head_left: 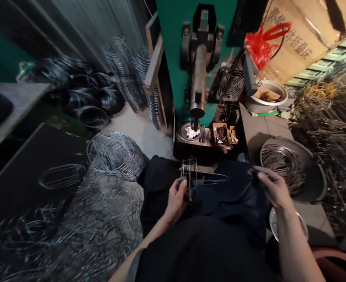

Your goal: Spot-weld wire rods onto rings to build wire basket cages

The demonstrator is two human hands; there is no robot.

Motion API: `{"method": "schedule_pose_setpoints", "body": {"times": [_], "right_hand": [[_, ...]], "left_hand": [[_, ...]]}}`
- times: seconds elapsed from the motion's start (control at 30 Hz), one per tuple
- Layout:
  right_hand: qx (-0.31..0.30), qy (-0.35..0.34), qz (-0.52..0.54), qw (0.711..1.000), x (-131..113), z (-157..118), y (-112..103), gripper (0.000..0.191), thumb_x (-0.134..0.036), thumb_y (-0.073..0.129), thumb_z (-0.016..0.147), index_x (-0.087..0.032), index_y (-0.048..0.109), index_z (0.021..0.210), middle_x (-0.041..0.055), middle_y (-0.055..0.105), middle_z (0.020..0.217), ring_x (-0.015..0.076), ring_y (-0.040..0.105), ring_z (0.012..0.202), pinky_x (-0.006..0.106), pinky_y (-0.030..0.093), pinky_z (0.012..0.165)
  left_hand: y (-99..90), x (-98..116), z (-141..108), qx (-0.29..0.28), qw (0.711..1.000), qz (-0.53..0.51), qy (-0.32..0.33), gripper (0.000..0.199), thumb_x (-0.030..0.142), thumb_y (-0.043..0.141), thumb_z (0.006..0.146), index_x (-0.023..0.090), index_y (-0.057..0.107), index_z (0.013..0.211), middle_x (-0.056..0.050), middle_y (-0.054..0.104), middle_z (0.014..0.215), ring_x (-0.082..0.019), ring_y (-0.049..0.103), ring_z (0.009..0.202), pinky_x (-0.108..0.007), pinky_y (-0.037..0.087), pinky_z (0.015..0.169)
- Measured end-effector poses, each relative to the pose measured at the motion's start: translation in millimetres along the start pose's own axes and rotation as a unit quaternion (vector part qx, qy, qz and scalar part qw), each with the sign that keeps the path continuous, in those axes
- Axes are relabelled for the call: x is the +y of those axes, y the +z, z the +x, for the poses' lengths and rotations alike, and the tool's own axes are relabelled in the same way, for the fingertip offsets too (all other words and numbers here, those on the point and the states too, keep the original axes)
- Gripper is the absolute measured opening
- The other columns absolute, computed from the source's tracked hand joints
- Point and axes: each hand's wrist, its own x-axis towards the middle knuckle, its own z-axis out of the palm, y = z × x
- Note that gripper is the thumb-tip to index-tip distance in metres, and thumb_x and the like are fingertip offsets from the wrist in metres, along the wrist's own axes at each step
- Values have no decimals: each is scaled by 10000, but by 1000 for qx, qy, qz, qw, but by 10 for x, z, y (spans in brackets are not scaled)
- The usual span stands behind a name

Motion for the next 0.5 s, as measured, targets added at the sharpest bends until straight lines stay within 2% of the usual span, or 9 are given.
{"method": "schedule_pose_setpoints", "body": {"times": [0.07,0.13,0.27,0.37,0.5], "right_hand": [[-122,-40,-17,992,-334,111,369,326,-461,685,896,-208,769,1082,114,775,1023,263,728,981,417,565,915],[-177,-111,-61,976,-553,195,681,255,-415,634,945,-234,773,1058,88,771,1069,267,691,1106,432,524,990],[-181,-252,-161,937,-649,380,1101,220,-318,549,1000,-265,755,1058,60,772,1076,277,630,1228,510,432,1065],[-170,-295,-222,914,-579,509,1291,238,-269,519,1012,-272,734,1115,66,770,1091,285,619,1244,561,361,1082],[-129,-328,-270,896,-561,620,1444,279,-215,503,1012,-278,704,1195,74,768,1104,284,609,1249,589,247,1115]], "left_hand": [[61,104,95,17,999,-21,24,533,565,713,826,135,599,1121,76,497,604,-98,474,411,-221,435,403],[94,236,190,25,998,-29,50,534,551,730,816,131,603,1120,72,520,589,-98,482,393,-215,421,391],[107,471,346,27,996,-45,75,519,535,742,813,129,614,1110,73,529,550,-96,485,380,-208,413,389],[120,585,445,32,994,-68,77,499,531,771,782,133,622,1044,80,514,553,-93,475,377,-213,416,375],[140,672,572,44,991,-95,80,505,522,797,755,130,626,1025,86,508,569,-85,467,370,-210,410,360]]}}
